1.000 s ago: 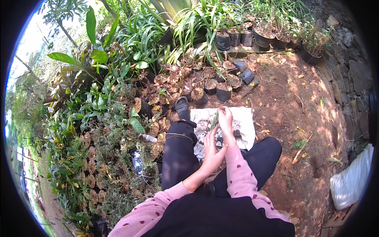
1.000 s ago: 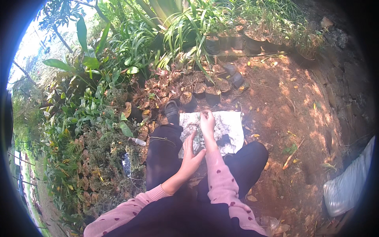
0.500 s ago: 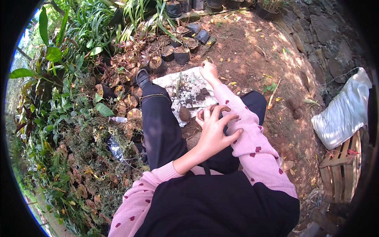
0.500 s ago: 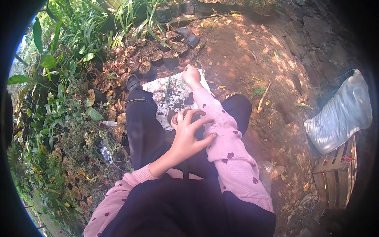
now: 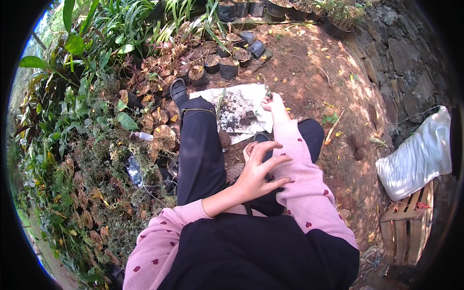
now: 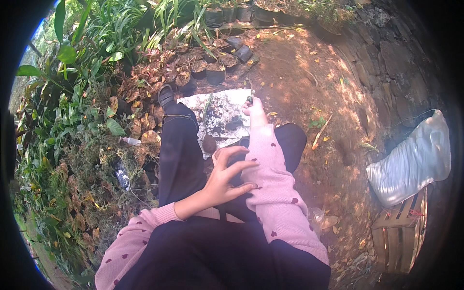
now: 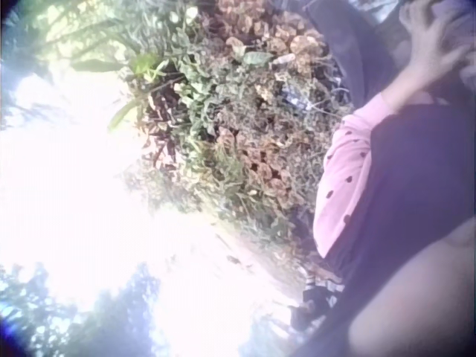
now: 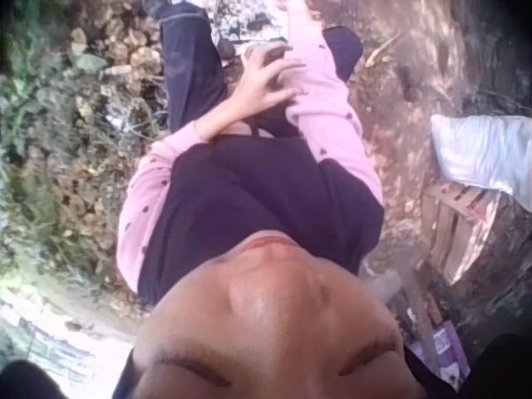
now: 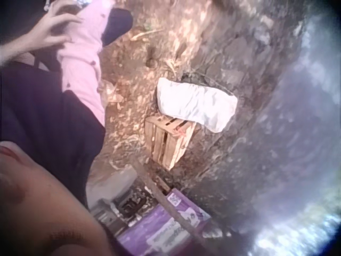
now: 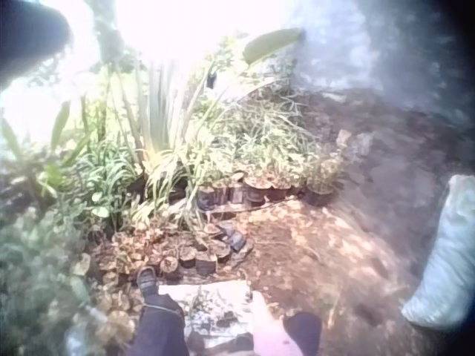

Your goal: The person sits cross-legged on the ground and repeatedly picks up small plant stems and debris from a white sheet, separating and discarding pieces while handling them one at a time. The person occasionally reaches toward nearby potted plants and continues sorting the material on the sheet.

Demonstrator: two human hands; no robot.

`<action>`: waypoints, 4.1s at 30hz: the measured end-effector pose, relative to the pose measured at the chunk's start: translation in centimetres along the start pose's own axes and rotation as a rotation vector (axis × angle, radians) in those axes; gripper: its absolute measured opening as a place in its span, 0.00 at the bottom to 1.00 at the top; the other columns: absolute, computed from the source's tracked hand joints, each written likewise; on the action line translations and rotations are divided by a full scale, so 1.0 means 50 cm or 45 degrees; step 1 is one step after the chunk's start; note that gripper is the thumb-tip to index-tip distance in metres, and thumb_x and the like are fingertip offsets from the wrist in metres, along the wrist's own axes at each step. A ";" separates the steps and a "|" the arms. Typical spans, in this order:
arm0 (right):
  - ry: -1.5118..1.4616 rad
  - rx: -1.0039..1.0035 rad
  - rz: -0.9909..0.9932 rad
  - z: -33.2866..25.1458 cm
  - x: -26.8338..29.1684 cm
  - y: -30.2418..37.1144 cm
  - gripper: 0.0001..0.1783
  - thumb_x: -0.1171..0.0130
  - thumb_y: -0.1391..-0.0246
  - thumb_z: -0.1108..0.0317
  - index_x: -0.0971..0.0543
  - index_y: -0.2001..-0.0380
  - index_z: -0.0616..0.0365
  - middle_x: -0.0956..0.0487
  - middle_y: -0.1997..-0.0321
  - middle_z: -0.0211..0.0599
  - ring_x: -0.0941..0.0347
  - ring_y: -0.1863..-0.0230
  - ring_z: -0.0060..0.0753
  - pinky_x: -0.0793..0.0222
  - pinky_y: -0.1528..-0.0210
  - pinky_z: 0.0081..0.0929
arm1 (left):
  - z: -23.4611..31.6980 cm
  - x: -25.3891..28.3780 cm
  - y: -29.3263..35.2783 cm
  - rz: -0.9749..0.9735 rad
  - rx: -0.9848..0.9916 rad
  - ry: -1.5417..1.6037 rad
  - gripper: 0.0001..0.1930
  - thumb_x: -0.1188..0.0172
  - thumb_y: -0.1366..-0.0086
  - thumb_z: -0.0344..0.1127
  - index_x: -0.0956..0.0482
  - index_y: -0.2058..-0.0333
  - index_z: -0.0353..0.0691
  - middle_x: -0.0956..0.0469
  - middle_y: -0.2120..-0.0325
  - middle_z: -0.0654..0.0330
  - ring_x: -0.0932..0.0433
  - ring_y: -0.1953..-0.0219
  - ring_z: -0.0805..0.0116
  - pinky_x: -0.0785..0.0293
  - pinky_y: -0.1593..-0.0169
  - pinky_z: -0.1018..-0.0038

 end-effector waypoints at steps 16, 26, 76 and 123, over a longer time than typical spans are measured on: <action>0.720 0.792 -0.296 -0.094 -0.156 0.233 0.03 0.48 0.43 0.70 0.29 0.70 0.55 0.38 0.81 0.21 0.46 0.84 0.13 0.54 0.84 0.13 | -0.141 -0.001 0.001 -0.434 -0.001 -0.051 0.23 0.32 0.51 0.46 0.22 0.56 0.47 0.31 0.57 0.60 0.34 0.47 0.59 0.46 0.44 0.55; 1.400 0.794 -0.743 0.049 -0.111 0.314 0.07 0.43 0.47 0.72 0.24 0.64 0.62 0.23 0.68 0.28 0.30 0.66 0.16 0.34 0.63 0.17 | -0.496 -0.023 -0.144 -0.043 0.706 0.572 0.28 0.40 0.41 0.34 0.36 0.43 0.36 0.29 0.50 0.55 0.31 0.48 0.70 0.34 0.45 0.71; 0.738 1.170 -0.275 -0.028 -0.012 0.329 0.08 0.51 0.40 0.69 0.25 0.71 0.60 0.30 0.72 0.20 0.38 0.69 0.10 0.43 0.64 0.13 | -0.598 -0.016 -0.071 0.635 1.253 0.992 0.08 0.53 0.31 0.35 0.27 0.65 0.40 0.24 0.73 0.65 0.27 0.72 0.78 0.30 0.64 0.82; -0.518 1.775 0.266 -0.262 0.272 0.527 0.09 0.54 0.37 0.62 0.33 0.62 0.56 0.39 0.76 0.24 0.44 0.76 0.16 0.44 0.72 0.18 | -0.694 -0.055 -0.018 0.905 1.351 1.019 0.09 0.53 0.34 0.40 0.33 0.61 0.42 0.27 0.67 0.61 0.27 0.66 0.69 0.27 0.62 0.73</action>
Point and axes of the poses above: each hand's wrist, its own y-axis away from the middle knuckle, its own x-axis out of the back of the hand, z = x × y, the point moved 8 cm from there along -y, towards the middle knuckle
